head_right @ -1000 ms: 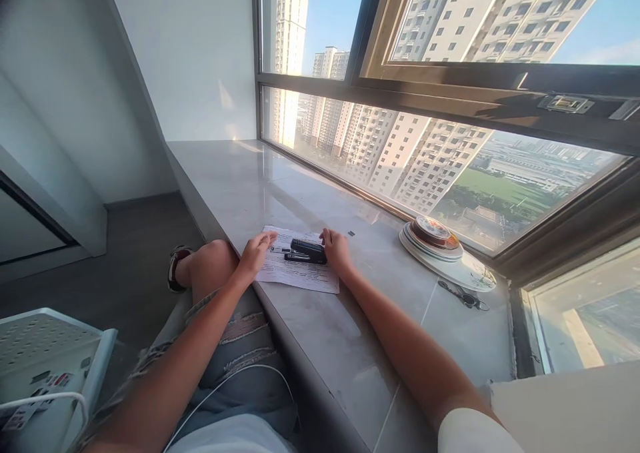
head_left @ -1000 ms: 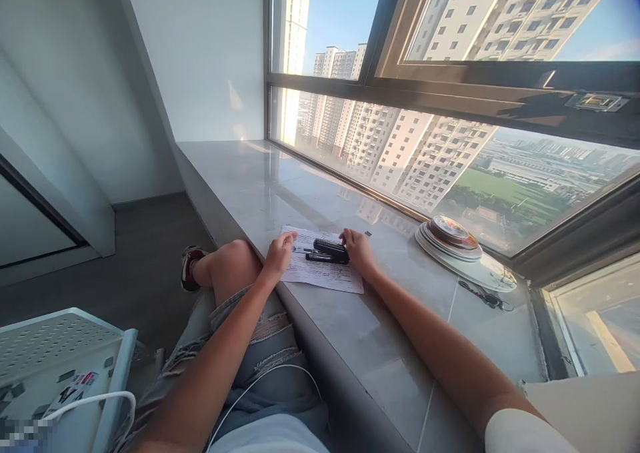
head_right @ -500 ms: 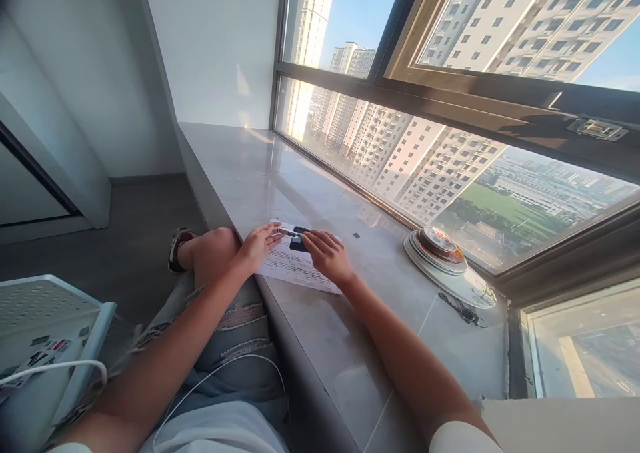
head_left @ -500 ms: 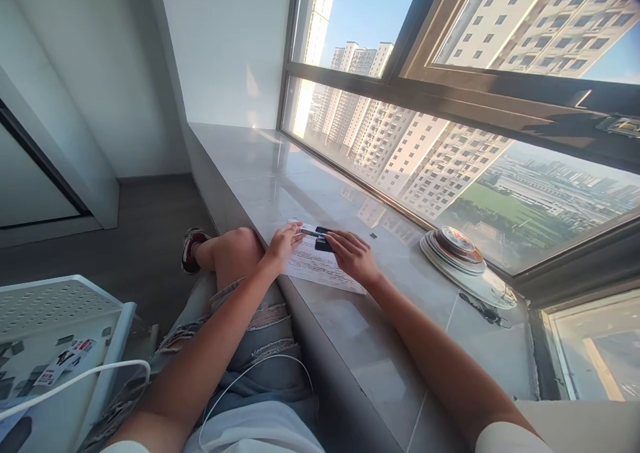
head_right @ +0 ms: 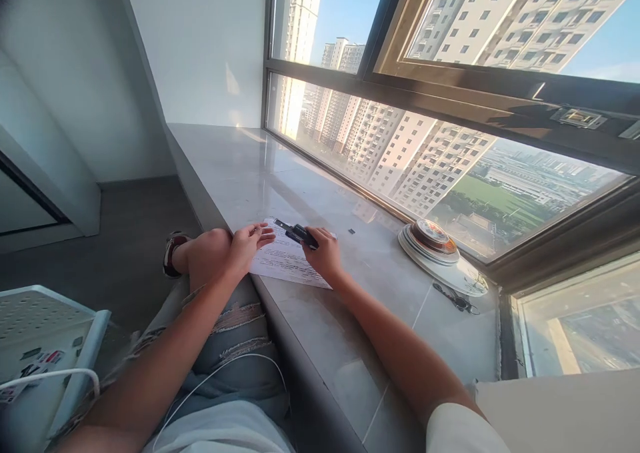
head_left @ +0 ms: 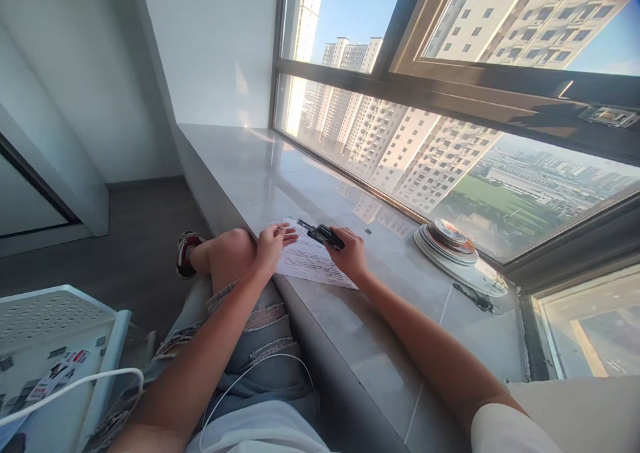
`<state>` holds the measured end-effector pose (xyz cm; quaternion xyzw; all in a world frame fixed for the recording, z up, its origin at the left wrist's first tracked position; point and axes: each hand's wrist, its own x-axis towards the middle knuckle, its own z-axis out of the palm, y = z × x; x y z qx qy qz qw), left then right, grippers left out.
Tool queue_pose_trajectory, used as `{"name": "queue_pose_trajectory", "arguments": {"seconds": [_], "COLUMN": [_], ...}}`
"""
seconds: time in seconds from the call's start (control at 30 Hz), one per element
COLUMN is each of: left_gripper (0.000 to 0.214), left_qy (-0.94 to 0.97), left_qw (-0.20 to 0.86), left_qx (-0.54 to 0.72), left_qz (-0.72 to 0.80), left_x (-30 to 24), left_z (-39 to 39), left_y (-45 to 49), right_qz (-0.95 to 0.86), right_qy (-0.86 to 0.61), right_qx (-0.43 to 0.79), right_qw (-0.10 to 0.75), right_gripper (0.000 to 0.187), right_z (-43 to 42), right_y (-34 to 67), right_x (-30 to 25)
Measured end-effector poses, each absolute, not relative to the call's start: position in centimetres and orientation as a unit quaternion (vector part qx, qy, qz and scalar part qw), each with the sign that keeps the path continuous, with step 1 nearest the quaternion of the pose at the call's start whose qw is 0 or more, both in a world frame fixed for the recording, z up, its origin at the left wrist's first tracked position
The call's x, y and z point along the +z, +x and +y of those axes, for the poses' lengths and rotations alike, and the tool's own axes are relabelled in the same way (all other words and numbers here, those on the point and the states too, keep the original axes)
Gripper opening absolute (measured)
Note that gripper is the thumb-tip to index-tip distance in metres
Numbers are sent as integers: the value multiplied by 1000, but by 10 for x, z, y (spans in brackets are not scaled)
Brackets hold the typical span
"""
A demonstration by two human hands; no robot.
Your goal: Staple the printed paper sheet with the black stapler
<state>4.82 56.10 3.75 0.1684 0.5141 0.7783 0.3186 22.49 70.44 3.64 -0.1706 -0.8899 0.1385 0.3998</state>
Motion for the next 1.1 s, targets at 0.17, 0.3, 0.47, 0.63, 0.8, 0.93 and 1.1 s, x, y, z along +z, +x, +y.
{"name": "queue_pose_trajectory", "arguments": {"seconds": [0.17, 0.3, 0.47, 0.63, 0.8, 0.93, 1.1], "left_gripper": [13, 13, 27, 47, 42, 32, 30], "left_qy": [225, 244, 277, 342, 331, 347, 384], "left_qw": [266, 277, 291, 277, 297, 265, 181], "left_qx": [761, 745, 714, 684, 681, 670, 628], "left_qz": [548, 555, 574, 582, 582, 600, 652], "left_x": [43, 41, 34, 29, 28, 25, 25], "left_z": [553, 556, 559, 559, 561, 563, 556], "left_y": [49, 52, 53, 52, 51, 47, 40], "right_qz": [-878, -903, -924, -932, -935, -936, -933], "right_qy": [-234, -216, -208, -197, -184, -181, -151], "right_qx": [276, 241, 221, 223, 235, 234, 253], "right_qw": [313, 283, 233, 209, 191, 193, 205], "right_gripper": [24, 16, 16, 20, 19, 20, 25], "right_z": [708, 715, 723, 727, 729, 729, 732], "right_y": [223, 224, 225, 227, 228, 229, 232], "right_x": [43, 44, 45, 47, 50, 49, 47]}}
